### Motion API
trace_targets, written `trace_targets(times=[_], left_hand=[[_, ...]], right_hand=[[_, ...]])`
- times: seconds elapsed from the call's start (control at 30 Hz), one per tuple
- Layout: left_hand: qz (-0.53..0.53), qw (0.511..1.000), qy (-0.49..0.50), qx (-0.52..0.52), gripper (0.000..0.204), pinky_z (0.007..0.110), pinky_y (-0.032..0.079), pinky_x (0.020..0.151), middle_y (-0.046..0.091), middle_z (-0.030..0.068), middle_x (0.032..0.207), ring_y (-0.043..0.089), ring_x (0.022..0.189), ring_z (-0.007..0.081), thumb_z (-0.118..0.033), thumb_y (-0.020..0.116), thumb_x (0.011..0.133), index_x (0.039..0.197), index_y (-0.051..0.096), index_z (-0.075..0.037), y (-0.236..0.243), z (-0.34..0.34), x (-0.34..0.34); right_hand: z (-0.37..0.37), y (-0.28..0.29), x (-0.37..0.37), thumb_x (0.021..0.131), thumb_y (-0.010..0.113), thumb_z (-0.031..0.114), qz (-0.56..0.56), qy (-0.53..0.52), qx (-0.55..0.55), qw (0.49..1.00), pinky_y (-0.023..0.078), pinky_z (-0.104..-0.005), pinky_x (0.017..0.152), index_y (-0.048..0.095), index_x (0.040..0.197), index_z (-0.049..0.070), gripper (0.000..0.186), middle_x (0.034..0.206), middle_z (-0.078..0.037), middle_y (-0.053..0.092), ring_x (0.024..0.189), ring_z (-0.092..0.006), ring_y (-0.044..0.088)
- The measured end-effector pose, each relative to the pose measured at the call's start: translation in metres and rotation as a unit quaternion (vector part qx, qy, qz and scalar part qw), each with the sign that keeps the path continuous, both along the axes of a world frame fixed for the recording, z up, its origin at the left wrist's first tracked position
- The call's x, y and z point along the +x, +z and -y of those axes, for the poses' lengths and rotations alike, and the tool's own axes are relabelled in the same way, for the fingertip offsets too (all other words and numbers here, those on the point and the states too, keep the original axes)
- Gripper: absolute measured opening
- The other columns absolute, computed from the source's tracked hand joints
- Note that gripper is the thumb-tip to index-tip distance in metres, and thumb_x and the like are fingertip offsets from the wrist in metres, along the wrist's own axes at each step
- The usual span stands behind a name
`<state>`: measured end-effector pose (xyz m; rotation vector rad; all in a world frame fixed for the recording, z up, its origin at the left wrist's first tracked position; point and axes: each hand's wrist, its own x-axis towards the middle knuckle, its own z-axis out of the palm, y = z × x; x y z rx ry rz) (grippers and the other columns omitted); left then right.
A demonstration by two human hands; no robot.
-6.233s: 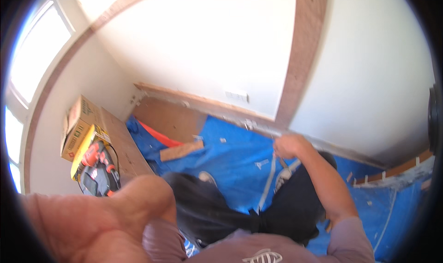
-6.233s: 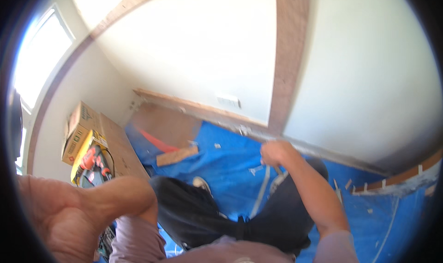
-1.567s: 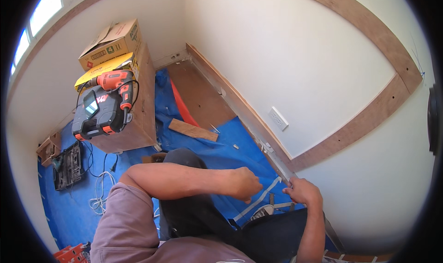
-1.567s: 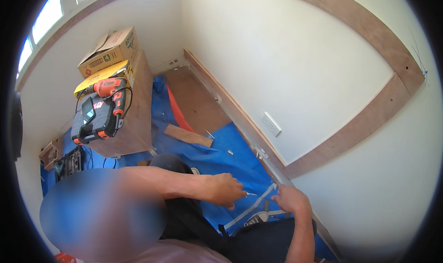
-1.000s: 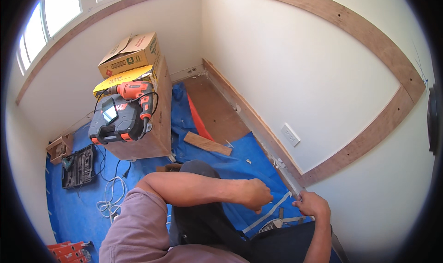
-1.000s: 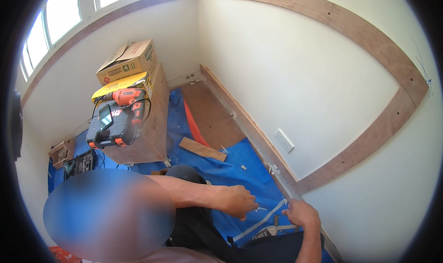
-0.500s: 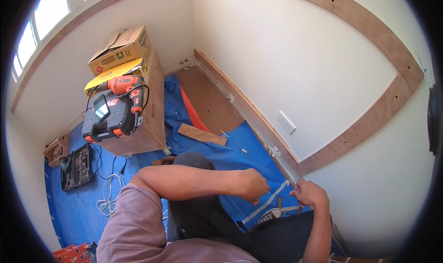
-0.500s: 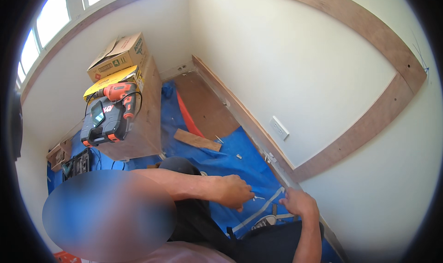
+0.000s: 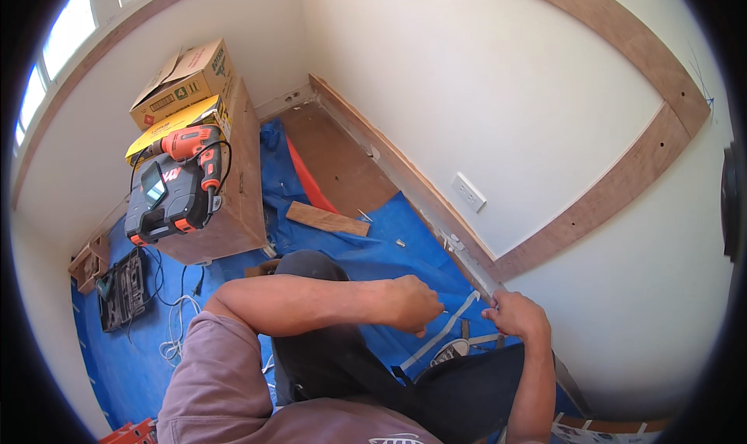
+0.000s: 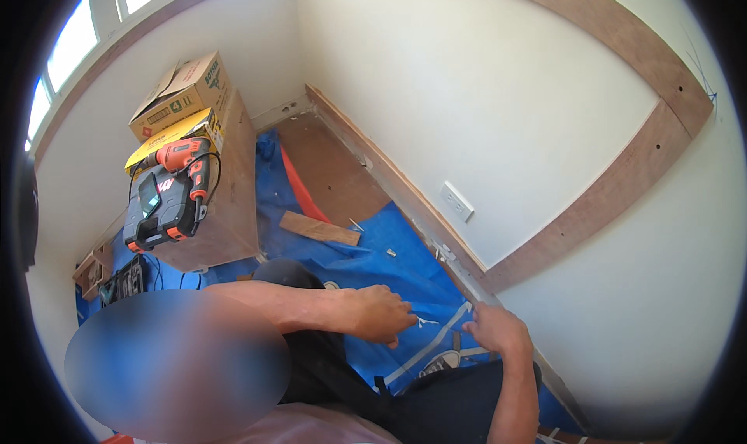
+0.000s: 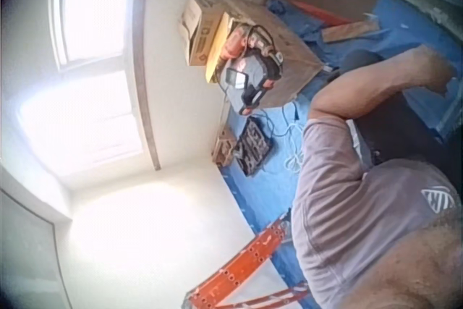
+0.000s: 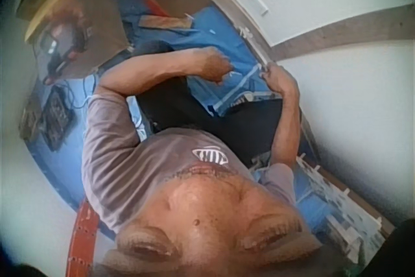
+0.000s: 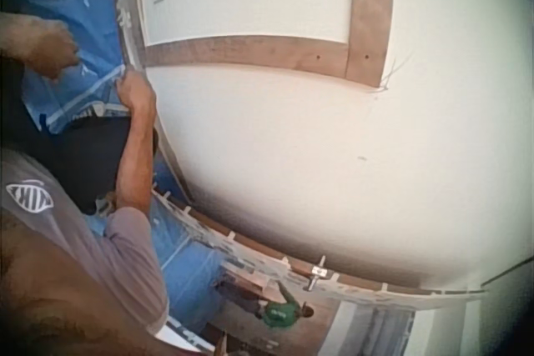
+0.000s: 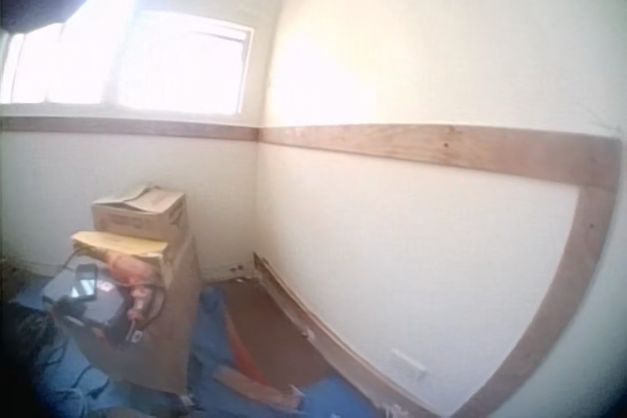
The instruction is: The person measures a wall section with a tape measure and marks it with a pencil. They then position a wooden baseboard against the wall, use a square to mark a cut line on the wood, and prepare to cut it.
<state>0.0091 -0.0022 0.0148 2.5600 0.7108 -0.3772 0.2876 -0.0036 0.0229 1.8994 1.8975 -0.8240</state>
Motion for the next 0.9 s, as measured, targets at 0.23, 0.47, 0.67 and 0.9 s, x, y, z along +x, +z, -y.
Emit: trace_targets(times=[0.23,0.47,0.67,0.9], left_hand=[[0.017,1.000,-0.004,0.018,0.045,0.048,0.060,0.088,0.076,0.0159,0.106,0.076,0.103,0.0374,-0.039,0.083,0.091,0.114,0.072,-0.002,0.000,0.001,-0.004],[0.025,1.000,-0.004,0.018,0.045,0.048,0.060,0.089,0.077,0.0152,0.107,0.076,0.105,0.0369,-0.038,0.085,0.090,0.114,0.072,-0.002,-0.003,0.000,-0.005],[0.013,1.000,-0.020,0.019,0.046,0.047,0.060,0.088,0.077,0.0144,0.108,0.077,0.105,0.0356,-0.036,0.086,0.089,0.118,0.073,-0.002,-0.005,-0.002,-0.001],[0.019,1.000,-0.004,0.010,0.041,0.047,0.062,0.083,0.081,0.0140,0.100,0.078,0.099,0.0354,-0.035,0.088,0.087,0.108,0.077,-0.001,-0.003,-0.004,0.002]], right_hand=[[0.002,0.004,-0.003,0.098,0.078,0.036,-0.002,0.005,0.013,1.000,0.056,-0.0487,0.095,0.073,0.120,0.002,0.041,0.117,-0.023,0.078,0.111,-0.0415,0.074],[0.002,0.012,-0.010,0.097,0.078,0.034,0.018,-0.004,0.000,1.000,0.056,-0.0480,0.094,0.073,0.123,0.002,0.042,0.114,-0.022,0.078,0.109,-0.0401,0.074],[0.004,0.008,-0.008,0.096,0.079,0.035,0.021,-0.007,0.022,0.999,0.057,-0.0485,0.090,0.073,0.114,0.001,0.038,0.106,-0.021,0.079,0.103,-0.0377,0.076],[0.004,0.010,-0.012,0.097,0.080,0.029,0.016,0.015,0.032,0.999,0.058,-0.0436,0.072,0.070,0.102,0.002,0.030,0.078,-0.015,0.077,0.069,-0.0283,0.077]])
